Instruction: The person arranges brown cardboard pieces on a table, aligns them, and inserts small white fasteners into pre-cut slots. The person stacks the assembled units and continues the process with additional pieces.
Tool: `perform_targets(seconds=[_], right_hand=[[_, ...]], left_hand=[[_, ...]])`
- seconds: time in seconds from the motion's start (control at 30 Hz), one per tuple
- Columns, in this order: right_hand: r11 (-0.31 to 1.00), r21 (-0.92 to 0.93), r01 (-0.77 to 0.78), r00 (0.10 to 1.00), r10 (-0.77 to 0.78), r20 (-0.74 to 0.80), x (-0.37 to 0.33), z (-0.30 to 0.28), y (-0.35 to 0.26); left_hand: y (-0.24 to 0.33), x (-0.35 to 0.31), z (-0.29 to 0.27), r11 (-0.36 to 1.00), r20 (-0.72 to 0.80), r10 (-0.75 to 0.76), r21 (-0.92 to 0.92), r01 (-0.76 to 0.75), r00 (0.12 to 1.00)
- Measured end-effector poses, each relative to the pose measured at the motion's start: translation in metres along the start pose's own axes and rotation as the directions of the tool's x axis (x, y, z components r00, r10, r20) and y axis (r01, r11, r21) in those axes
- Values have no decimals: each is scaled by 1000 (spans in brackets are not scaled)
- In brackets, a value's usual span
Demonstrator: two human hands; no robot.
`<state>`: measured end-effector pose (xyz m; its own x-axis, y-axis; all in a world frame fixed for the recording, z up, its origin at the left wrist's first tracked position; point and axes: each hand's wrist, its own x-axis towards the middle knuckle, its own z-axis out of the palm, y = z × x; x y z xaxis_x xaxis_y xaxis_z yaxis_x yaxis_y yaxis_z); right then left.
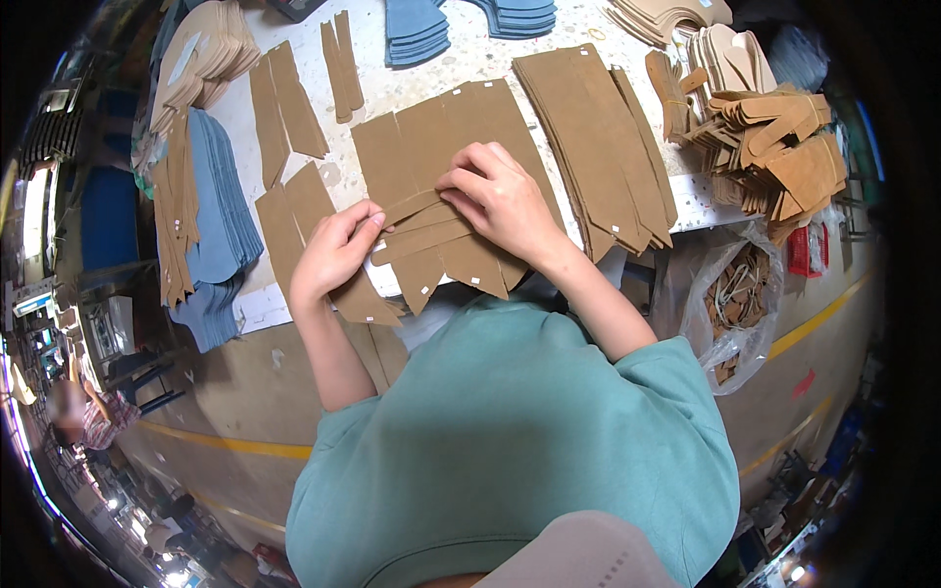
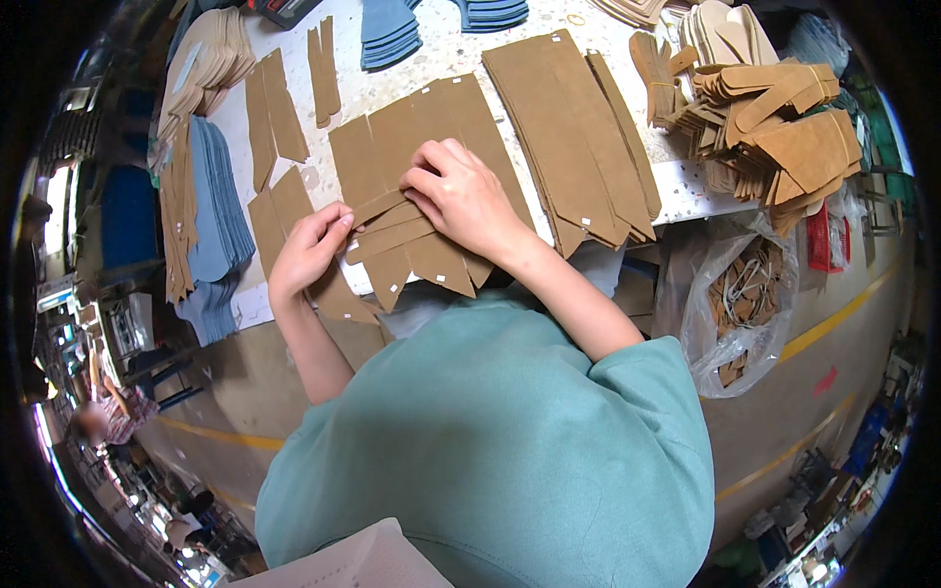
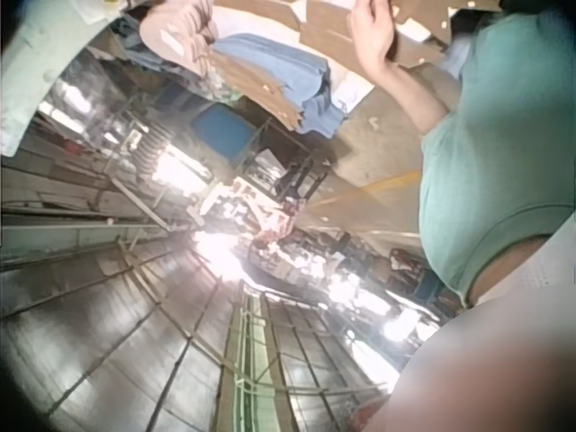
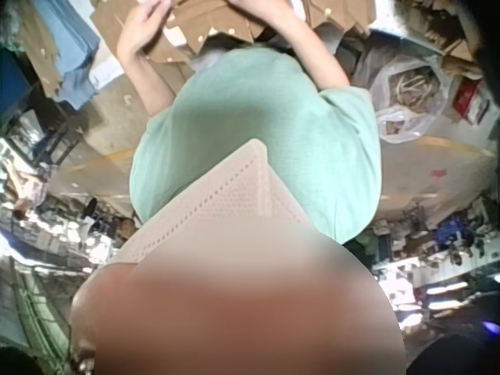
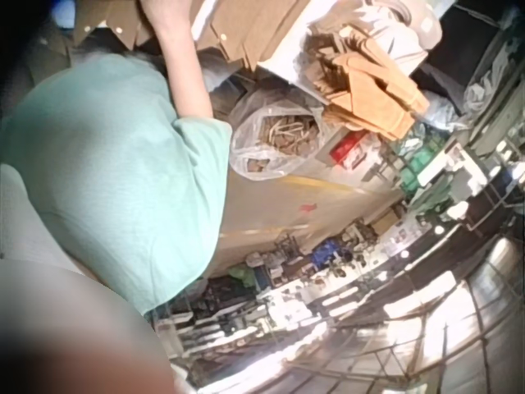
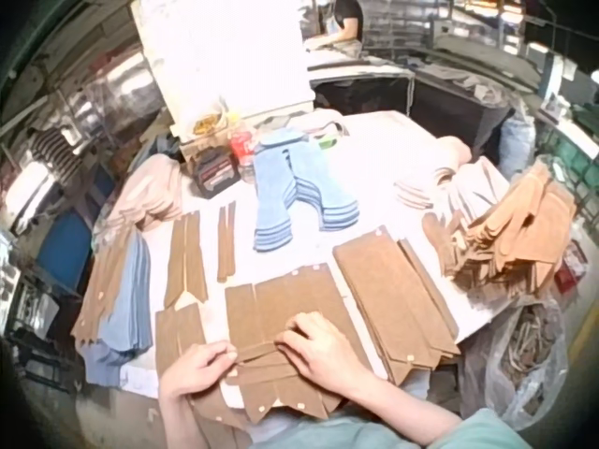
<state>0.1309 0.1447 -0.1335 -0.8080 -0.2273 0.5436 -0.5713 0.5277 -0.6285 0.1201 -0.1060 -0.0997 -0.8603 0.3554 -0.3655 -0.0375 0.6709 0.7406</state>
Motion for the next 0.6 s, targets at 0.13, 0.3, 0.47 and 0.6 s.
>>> perform_targets(seconds=[0.13, 0.3, 0.47, 0.6], right_hand=[[981, 164, -108, 994, 103, 38, 3, -4, 1], [868, 350, -353, 936, 336, 110, 7, -5, 1], [900, 269, -342, 935, 299, 190, 4, -7, 2], [745, 501, -441, 869, 495, 29, 4, -5, 7]], left_hand=[[-1, -2, 0, 1000, 1, 15, -20, -15, 1000], [-1, -1, -1, 999, 9, 21, -38, -20, 1000], [3, -3, 0, 999, 30, 30, -45, -29, 999], [4, -3, -1, 998, 46, -5, -56, 8, 999]])
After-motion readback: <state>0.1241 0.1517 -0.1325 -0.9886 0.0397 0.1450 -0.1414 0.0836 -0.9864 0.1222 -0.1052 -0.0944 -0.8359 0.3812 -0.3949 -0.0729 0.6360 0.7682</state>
